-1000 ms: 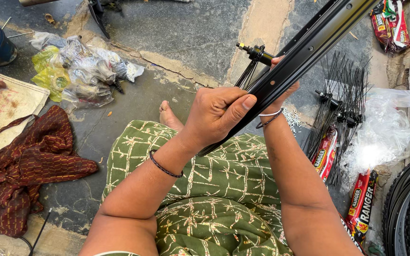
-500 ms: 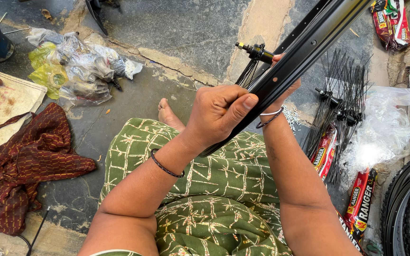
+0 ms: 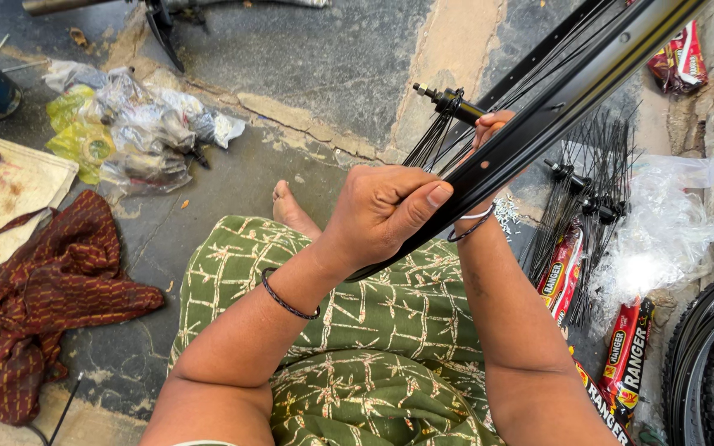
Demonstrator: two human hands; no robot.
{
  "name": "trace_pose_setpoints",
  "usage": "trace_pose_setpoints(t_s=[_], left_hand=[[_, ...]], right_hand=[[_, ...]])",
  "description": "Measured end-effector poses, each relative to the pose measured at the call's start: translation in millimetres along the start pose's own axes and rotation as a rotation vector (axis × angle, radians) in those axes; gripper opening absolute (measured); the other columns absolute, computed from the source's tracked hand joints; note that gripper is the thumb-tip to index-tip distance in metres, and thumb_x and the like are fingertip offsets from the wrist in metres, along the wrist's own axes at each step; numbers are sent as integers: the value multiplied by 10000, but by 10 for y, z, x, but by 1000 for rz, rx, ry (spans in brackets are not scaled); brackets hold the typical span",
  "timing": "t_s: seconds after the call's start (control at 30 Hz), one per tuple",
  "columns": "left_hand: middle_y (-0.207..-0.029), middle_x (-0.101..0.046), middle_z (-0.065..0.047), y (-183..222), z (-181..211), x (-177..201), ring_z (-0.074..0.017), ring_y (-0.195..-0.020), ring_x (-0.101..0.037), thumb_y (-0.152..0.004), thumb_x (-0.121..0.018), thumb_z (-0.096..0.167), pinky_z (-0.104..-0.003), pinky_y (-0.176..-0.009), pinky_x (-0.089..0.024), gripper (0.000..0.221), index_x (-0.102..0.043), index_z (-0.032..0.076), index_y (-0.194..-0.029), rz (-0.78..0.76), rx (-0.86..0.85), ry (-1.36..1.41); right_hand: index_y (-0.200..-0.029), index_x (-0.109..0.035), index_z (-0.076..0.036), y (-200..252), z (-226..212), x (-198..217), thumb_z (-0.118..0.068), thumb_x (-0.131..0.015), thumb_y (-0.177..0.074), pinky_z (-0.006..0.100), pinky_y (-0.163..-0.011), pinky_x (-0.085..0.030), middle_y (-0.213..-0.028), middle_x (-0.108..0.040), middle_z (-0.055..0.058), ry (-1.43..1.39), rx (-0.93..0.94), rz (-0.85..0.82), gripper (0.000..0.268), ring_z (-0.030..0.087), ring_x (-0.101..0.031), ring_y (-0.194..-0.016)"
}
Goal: The person assembles a bicycle wheel by inserting spokes through the hub and into the rim, then threading nipples onto the ends of the spokes to secure them.
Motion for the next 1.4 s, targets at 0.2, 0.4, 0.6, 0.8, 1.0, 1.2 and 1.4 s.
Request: trace_pose_setpoints(t_s=[0.2,0.4,0.6,0.8,1.0,1.2,1.4], left_hand=[[-705,-624,-48,-121,208,5,-97,-617,-577,-1084,-581,343,-284,-579,-473,369,-715,18,-971,-27,27,59],[-624,-544,3,-337,527,73,-39,-616,-470,-1093,-544,368,-271,-529,-430,430,-716,20,-908,-56,132,48],[-708,-613,-28,-419,369,99,-51,-666,-554,-1123,-466,339,-258,-584,-438,408,-741,51,-1036,-6,121,157],[-1096,-735,-169,-602,-694,-126,-249,-931,-719,-1032,-570,204,-335,-800,-569,285,-686,40,-1234,26,-121,-201],[-1070,-690,-202,-623,-1915,-600,-329,-995,-681,-1022,-658,215,-414,-871,-553,233,-662,29,-1162,-137,-121,-194],[-934,-652,-180,-429,-2553,-624,-287,-870,-647,-1041,-665,193,-395,-779,-524,186,-644,12,-1003,-122,54,-177],[-849,-668,-138,-887,-2392,-837,-243,-809,-665,-1025,-681,143,-386,-742,-545,192,-665,3,-895,-49,-132,-158]], right_hand=[[-917,-571,20,-104,-252,-123,-21,-662,-1065,249,-669,-439,-956,-601,119,36,-20,-3,179,138,-533,-788],[-993,-626,11,-208,-581,-484,-93,-572,-1074,223,-601,-422,-879,-576,71,73,-95,25,142,115,-516,-711],[-1012,-650,44,-248,-568,-490,-120,-554,-1079,204,-548,-421,-808,-613,59,-338,-313,90,202,91,-551,-659],[-1002,-638,-19,-144,-690,-583,-10,-603,-1028,241,-676,-533,-901,-682,54,14,-196,48,44,110,-644,-775],[-1085,-645,-26,-155,-849,-783,-24,-589,-1104,214,-746,-517,-957,-637,-4,287,-136,-81,59,60,-603,-849],[-1151,-623,-24,-300,-771,-843,-218,-563,-1146,203,-674,-491,-904,-581,-26,174,-262,-112,203,45,-562,-742],[-1294,-597,-60,-586,-925,-373,-222,-489,-1166,298,-949,-473,-1142,-614,53,638,-59,-403,233,167,-582,-1031]])
Point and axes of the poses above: each hand's wrist, its own y-axis away from the middle knuckle, its own x-axis out of the back of the hand, z = x × y, the point moved 1 cm from there along -y, towards the middle knuckle
